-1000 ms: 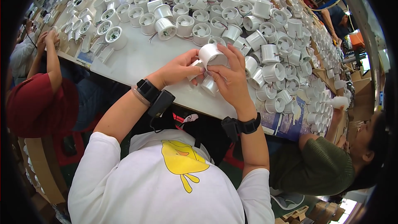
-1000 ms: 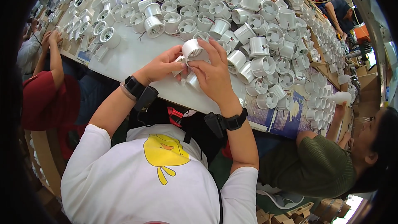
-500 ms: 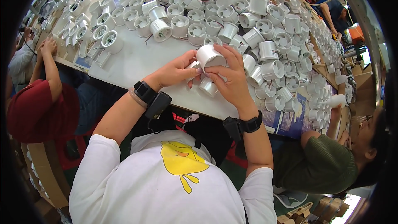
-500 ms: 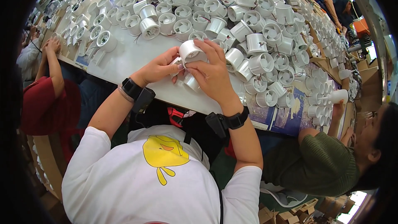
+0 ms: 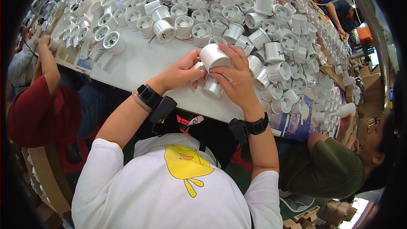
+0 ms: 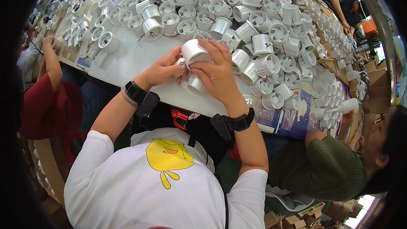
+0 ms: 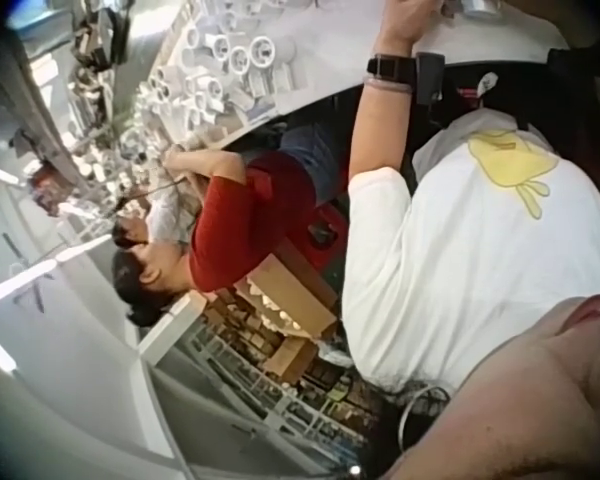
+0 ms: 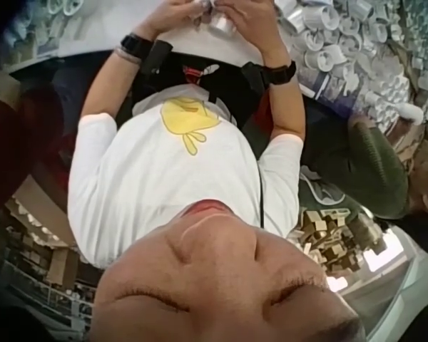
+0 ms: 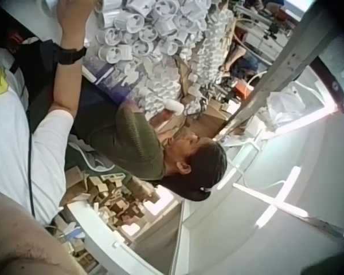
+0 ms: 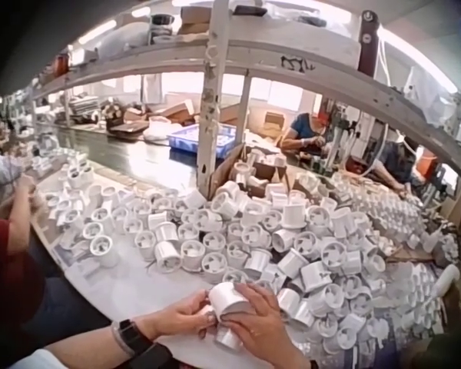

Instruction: The person assembles a fan by hand, picking up a white housing and a fan motor, threading the wires through the housing, and pressing the motor into place. They then pick up a second housing piece, fit it onto the first, and place the completed fan assembly onto the table.

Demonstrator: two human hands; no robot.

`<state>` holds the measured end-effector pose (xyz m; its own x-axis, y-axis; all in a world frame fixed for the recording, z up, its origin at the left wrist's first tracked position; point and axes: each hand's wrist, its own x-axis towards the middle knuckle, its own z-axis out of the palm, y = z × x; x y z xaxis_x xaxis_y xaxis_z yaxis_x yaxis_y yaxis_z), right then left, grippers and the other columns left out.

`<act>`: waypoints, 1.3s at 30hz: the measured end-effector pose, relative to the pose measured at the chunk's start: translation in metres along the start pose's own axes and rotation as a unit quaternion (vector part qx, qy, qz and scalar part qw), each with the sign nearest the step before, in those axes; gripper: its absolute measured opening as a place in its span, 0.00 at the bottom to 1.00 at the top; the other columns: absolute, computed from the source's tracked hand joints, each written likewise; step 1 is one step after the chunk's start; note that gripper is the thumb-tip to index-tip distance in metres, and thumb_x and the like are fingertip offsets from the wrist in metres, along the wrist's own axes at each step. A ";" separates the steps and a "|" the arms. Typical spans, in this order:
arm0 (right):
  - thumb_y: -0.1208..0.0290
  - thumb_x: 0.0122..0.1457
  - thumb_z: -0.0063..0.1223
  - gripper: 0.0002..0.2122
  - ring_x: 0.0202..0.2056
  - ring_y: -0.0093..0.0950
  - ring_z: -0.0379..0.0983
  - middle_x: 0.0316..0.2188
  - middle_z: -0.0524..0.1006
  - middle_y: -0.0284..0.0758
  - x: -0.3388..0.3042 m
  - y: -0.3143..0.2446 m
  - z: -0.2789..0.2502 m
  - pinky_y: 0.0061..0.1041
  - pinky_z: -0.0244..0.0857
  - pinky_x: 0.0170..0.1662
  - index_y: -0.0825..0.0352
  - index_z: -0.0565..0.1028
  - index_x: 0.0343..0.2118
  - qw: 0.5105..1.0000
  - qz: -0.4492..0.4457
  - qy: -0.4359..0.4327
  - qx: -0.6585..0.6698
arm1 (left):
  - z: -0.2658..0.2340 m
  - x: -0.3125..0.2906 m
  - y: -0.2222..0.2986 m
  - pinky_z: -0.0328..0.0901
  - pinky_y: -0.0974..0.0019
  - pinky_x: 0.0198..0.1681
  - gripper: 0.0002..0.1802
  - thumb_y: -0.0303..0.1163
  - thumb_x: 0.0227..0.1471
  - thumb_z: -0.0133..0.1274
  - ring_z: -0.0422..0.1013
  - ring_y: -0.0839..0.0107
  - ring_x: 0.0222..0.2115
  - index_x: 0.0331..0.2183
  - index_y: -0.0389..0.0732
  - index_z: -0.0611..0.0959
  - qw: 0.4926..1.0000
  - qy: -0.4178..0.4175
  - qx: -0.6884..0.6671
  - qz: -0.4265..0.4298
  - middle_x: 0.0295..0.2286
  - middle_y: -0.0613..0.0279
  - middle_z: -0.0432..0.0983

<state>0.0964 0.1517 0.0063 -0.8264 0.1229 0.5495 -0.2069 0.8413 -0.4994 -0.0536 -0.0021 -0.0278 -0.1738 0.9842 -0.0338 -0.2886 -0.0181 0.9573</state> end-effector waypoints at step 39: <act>0.80 0.43 0.62 0.11 0.35 0.29 0.69 0.29 0.77 0.26 -0.011 0.004 0.003 0.29 0.61 0.38 0.59 0.79 0.32 0.994 -0.029 0.060 -0.088 | 0.009 0.005 0.001 0.73 0.70 0.33 0.27 0.25 0.56 0.48 0.72 0.77 0.33 0.55 0.39 0.59 0.999 0.039 -0.012 -0.005 0.43 0.60 0.69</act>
<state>0.1034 0.1518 -0.0041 -0.7454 0.1238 0.6550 -0.1499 0.9263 -0.3457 -0.0464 0.0042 -0.0242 -0.2440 0.9675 -0.0661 -0.3134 -0.0141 0.9495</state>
